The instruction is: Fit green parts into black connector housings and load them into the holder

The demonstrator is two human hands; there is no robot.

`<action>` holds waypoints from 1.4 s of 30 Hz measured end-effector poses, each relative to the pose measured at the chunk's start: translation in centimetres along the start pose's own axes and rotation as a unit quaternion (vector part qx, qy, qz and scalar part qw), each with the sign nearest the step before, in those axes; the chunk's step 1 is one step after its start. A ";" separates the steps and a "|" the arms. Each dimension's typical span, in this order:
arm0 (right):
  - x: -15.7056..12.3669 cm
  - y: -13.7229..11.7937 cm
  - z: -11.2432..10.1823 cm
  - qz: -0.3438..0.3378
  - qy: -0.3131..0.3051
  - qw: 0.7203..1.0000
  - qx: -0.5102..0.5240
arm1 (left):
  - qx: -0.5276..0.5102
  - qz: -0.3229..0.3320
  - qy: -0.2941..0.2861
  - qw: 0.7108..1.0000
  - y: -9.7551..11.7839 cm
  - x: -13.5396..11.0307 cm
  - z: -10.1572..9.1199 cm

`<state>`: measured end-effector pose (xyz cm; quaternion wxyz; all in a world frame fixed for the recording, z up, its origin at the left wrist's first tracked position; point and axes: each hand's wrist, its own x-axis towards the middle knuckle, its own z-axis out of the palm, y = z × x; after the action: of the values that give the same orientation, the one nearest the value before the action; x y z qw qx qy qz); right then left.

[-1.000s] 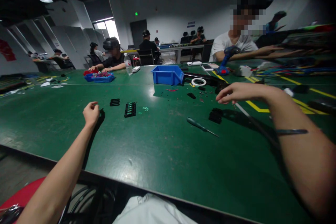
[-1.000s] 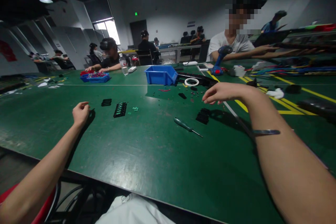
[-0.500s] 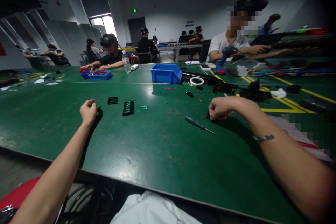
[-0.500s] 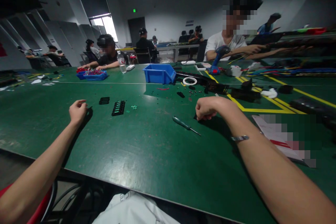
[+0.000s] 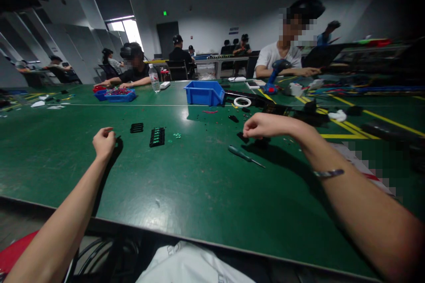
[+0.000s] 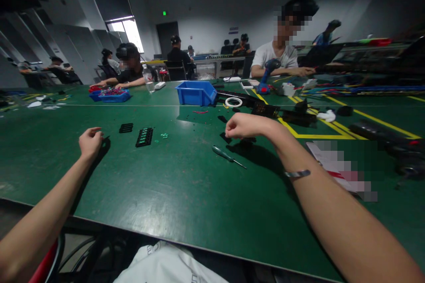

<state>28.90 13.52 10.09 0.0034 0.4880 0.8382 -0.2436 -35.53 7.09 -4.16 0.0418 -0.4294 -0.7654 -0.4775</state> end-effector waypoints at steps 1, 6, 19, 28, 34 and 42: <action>-0.2 -1.0 0.1 -0.038 -0.026 0.999 0.001 | -0.003 -0.005 0.002 1.000 0.0 0.0 0.0; -0.5 -5.2 2.1 -0.106 -0.105 0.989 0.014 | -0.016 -0.020 0.004 1.000 0.0 0.0 0.0; 0.8 -6.5 5.3 -0.092 -0.153 0.984 0.009 | -0.029 -0.046 -0.001 0.998 1.1 -0.4 -0.6; 1.2 -7.7 6.9 -0.149 -0.088 0.985 -0.023 | -0.022 -0.066 -0.001 0.998 1.4 -0.4 -0.6; 1.7 -8.3 8.0 -0.209 -0.009 0.977 -0.035 | -0.029 -0.053 -0.002 0.998 1.6 -0.5 -0.7; 1.6 -7.3 6.8 -0.173 0.002 0.984 -0.048 | -0.038 -0.056 0.001 0.998 1.7 -0.6 -0.7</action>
<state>20.51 9.12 6.63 -0.0173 0.3351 0.9207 -0.1992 -34.23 6.52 -2.92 -0.0009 -0.3863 -0.7697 -0.5083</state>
